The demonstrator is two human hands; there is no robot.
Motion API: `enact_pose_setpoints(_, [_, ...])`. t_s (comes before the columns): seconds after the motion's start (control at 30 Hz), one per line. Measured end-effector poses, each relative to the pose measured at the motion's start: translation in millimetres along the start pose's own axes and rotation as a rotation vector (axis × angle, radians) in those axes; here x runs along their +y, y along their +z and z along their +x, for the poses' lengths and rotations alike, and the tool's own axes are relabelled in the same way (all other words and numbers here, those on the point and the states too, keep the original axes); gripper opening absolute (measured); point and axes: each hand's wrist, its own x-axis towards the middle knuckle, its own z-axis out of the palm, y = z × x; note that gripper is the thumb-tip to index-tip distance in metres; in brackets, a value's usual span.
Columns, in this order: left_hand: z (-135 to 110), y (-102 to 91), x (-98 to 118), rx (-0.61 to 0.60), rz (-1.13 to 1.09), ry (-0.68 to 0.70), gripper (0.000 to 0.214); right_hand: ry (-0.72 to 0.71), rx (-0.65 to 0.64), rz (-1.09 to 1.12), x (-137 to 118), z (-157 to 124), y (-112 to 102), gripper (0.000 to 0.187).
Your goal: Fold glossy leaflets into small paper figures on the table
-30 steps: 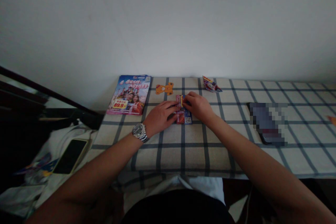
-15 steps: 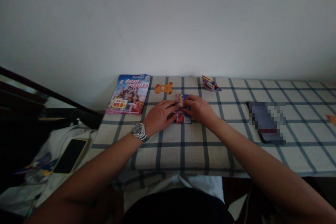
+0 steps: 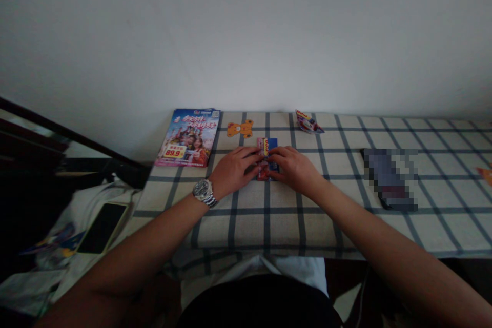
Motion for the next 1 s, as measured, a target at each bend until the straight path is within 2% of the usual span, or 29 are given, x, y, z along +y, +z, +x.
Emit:
enact_pose_setpoints(0.33, [0,-2.5,0,-0.011,-0.021,-0.006,0.034,-0.005,0.007,-0.002,-6,-10,-1,0.041])
enact_pose_setpoints(0.43, [1,-1.6,0,-0.01,-0.02,-0.006,0.034,-0.003,-0.004,0.025,-3,-10,-1,0.04])
enact_pose_setpoints(0.53, [0,-0.9,-1,-0.006,-0.019,-0.002,0.034,0.014,0.006,0.06,1,-7,-1,0.03])
enact_pose_setpoints(0.7, [-1,-1.1,-1,-0.018,-0.016,-0.005,0.034,0.099,0.043,0.091,6,9,-1,0.019])
enact_pose_setpoints(0.87, [0,-1.8,-2,-0.019,-0.027,0.005,0.035,0.233,0.154,0.099,16,34,1,0.013])
enact_pose_setpoints(1.0, [0,-2.8,-1,-0.021,-0.029,-0.001,0.033,0.245,0.153,0.038,23,44,9,0.012])
